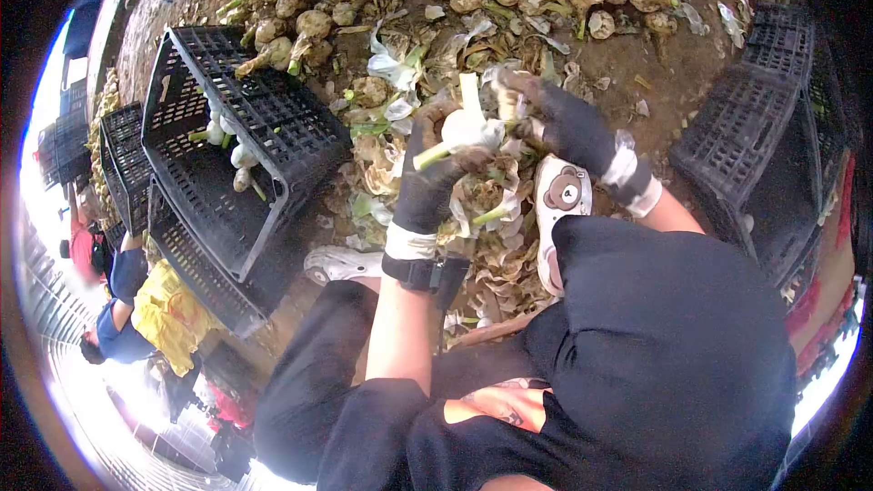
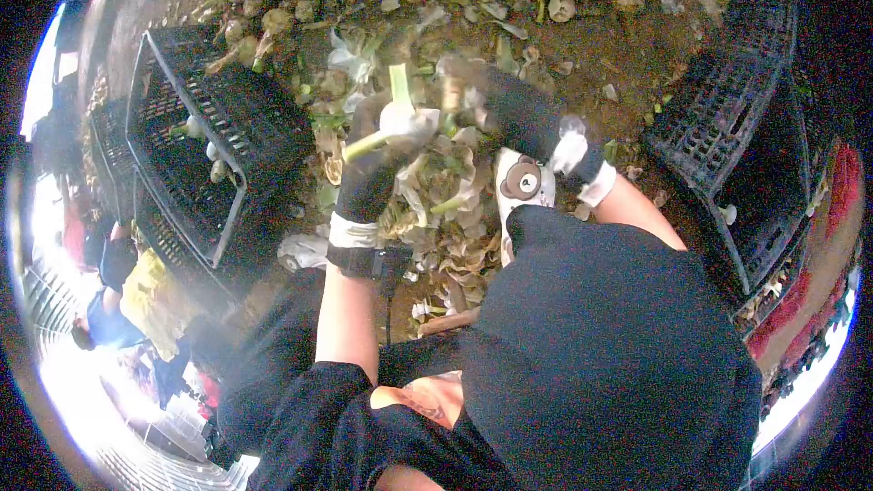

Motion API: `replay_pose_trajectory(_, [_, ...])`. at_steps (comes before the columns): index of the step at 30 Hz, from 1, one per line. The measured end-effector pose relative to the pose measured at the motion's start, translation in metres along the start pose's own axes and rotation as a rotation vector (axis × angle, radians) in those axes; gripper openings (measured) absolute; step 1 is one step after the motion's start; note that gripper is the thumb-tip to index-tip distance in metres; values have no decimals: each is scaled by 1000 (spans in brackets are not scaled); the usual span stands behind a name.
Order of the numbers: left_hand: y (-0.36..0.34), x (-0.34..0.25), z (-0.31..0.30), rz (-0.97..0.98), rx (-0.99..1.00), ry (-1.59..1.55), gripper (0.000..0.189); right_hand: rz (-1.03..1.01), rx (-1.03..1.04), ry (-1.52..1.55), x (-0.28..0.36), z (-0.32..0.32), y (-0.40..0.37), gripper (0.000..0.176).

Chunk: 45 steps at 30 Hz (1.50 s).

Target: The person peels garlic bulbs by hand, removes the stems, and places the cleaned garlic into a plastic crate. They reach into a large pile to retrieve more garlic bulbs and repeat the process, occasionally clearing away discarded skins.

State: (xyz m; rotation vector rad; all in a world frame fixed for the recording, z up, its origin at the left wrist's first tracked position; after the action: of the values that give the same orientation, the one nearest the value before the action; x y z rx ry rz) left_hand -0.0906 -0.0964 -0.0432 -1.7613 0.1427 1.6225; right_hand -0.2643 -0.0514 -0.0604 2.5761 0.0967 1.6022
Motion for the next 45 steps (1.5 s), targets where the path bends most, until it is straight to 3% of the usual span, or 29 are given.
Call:
replay_pose_trajectory(1, [2,16,-6,-3,-12,-2,67,-4,11,6,17,0,5,40])
replay_pose_trajectory(3, [3,37,-14,-26,-39,-71,67,272,118,287,17,19,0,36])
replay_pose_trajectory(5, [3,35,-17,14,-89,-73,68,141,-157,41,23,20,-4,35])
replay_pose_trajectory(9, [-3,9,-14,136,-194,-20,66,198,-131,75,33,17,0,25])
replay_pose_trajectory(11, [-5,14,-12,-16,-157,-107,60,224,-86,13,25,15,-1,23])
replay_pose_trajectory(13, [-10,-9,12,-27,111,-360,60,338,-215,155,6,-2,5,16])
replay_pose_trajectory(14, [-8,2,12,21,158,-59,62,371,-227,129,2,-10,4,13])
replay_pose_trajectory(15, [-15,8,18,-4,168,-252,59,370,-222,132,11,-17,9,13])
replay_pose_trajectory(17, [-18,13,17,-105,155,-222,50,364,-106,90,29,-18,14,25])
replay_pose_trajectory(18, [-13,14,17,-99,158,-224,50,255,-111,77,39,-17,15,24])
replay_pose_trajectory(20, [-8,19,1,-69,-25,-268,49,27,-185,-31,59,-12,12,20])
replay_pose_trajectory(22, [-3,3,-11,192,-73,-7,43,-30,-212,-102,60,-5,9,20])
replay_pose_trajectory(24, [-9,-22,-16,376,-130,207,44,295,-190,-157,18,0,0,22])
replay_pose_trajectory(25, [-13,-40,-15,454,-143,303,45,287,-196,-156,5,6,-11,22])
replay_pose_trajectory(26, [-16,-50,-16,496,-150,338,46,160,-75,-293,-2,26,-26,23])
replay_pose_trajectory(27, [-6,-37,-30,328,-126,130,48,40,49,-425,6,42,-33,25])
replay_pose_trajectory(28, [-4,-28,-35,244,-109,26,49,165,279,-263,-9,60,-44,32])
replay_pose_trajectory(29, [-3,-19,-40,159,-101,-78,50,164,280,-263,-12,61,-50,32])
replay_pose_trajectory(30, [-6,-32,-35,178,-103,505,51,48,235,-299,14,52,-41,37])
replay_pose_trajectory(32, [-6,-27,-27,186,-95,1088,52,-140,163,-345,49,40,-15,50])
replay_pose_trajectory(33, [-3,-11,-27,232,-76,501,52,-135,162,-348,60,38,-4,50])
replay_pose_trajectory(35, [-7,-37,-6,398,-148,876,29,79,-15,81,61,21,15,48])
replay_pose_trajectory(36, [-11,-49,5,478,-211,1059,18,93,-15,158,55,27,21,35])
replay_pose_trajectory(37, [-11,-43,5,479,-203,927,25,94,-19,153,52,26,23,35])
replay_pose_trajectory(39, [-13,-29,3,466,-193,669,41,-148,-113,-120,72,18,26,14])
replay_pose_trajectory(41, [-20,-21,-3,453,-188,546,49,-110,-40,-111,79,18,25,7])
replay_pose_trajectory(43, [-21,-16,-15,296,-289,612,49,-90,9,233,83,23,17,9])
replay_pose_trajectory(44, [-15,-17,-10,317,-213,206,53,-6,88,352,88,26,9,12])
replay_pose_trajectory(45, [-11,-19,-11,320,-214,206,53,-15,168,394,96,25,7,14])
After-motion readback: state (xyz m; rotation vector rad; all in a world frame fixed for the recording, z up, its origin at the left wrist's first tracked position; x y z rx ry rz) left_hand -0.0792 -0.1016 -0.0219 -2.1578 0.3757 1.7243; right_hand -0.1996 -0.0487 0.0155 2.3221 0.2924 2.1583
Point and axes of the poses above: each hand's wrist, its own y-axis towards the middle knuckle, its own z-axis out of the palm, x = y × z, the point moved 8 cm from there along y, towards the middle knuckle, and after that the axes turned 2 degrees about x, right-handed, at the moved point
